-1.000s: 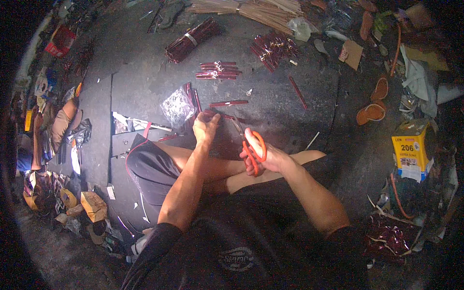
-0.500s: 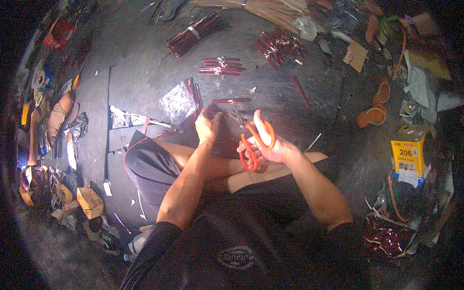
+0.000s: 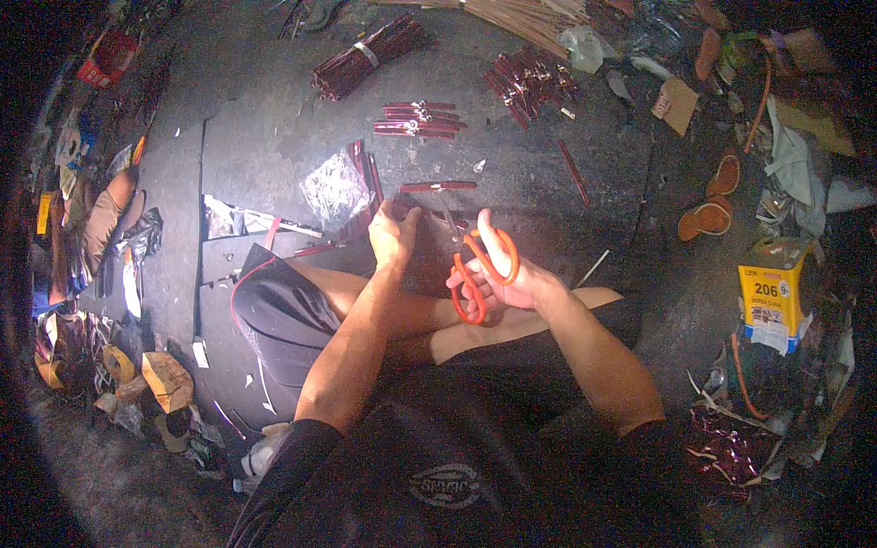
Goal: The person sits on the floor and uses red-handled scissors to cut short red sticks. They then insert a small metal ring into each cut stick and place the finished pieces on the floor.
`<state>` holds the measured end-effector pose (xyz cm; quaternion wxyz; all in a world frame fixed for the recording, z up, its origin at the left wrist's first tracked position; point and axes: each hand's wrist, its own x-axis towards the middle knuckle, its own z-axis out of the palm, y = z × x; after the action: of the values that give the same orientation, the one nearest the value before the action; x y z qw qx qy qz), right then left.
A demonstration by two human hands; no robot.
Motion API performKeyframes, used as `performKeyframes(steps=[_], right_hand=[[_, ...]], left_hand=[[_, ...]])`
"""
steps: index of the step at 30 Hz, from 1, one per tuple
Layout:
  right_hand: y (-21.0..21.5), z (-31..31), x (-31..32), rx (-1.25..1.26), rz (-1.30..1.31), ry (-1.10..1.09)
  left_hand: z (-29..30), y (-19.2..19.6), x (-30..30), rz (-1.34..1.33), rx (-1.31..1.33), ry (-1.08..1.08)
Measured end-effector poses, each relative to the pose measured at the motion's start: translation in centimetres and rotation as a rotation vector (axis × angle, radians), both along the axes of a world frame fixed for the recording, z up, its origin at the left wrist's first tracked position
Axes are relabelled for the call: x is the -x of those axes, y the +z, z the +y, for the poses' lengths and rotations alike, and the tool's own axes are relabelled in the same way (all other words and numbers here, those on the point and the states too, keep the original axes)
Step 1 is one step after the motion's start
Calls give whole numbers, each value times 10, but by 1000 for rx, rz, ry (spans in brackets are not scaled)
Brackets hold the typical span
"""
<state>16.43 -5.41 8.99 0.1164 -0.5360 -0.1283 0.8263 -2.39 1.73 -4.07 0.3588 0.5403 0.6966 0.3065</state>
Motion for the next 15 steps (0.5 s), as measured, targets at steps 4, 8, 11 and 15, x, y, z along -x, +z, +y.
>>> performKeyframes(steps=[4,8,11,15], right_hand=[[-1,0,1,3,-8,11],[-2,0,0,0,13,12],[-2,0,1,0,15,9],[3,0,1,-30,23,24]], left_hand=[[0,2,1,12,15,3],[0,-7,0,17,-19,19],[0,9,-2,-3,1,4],[0,9,-1,-9,-5,15]])
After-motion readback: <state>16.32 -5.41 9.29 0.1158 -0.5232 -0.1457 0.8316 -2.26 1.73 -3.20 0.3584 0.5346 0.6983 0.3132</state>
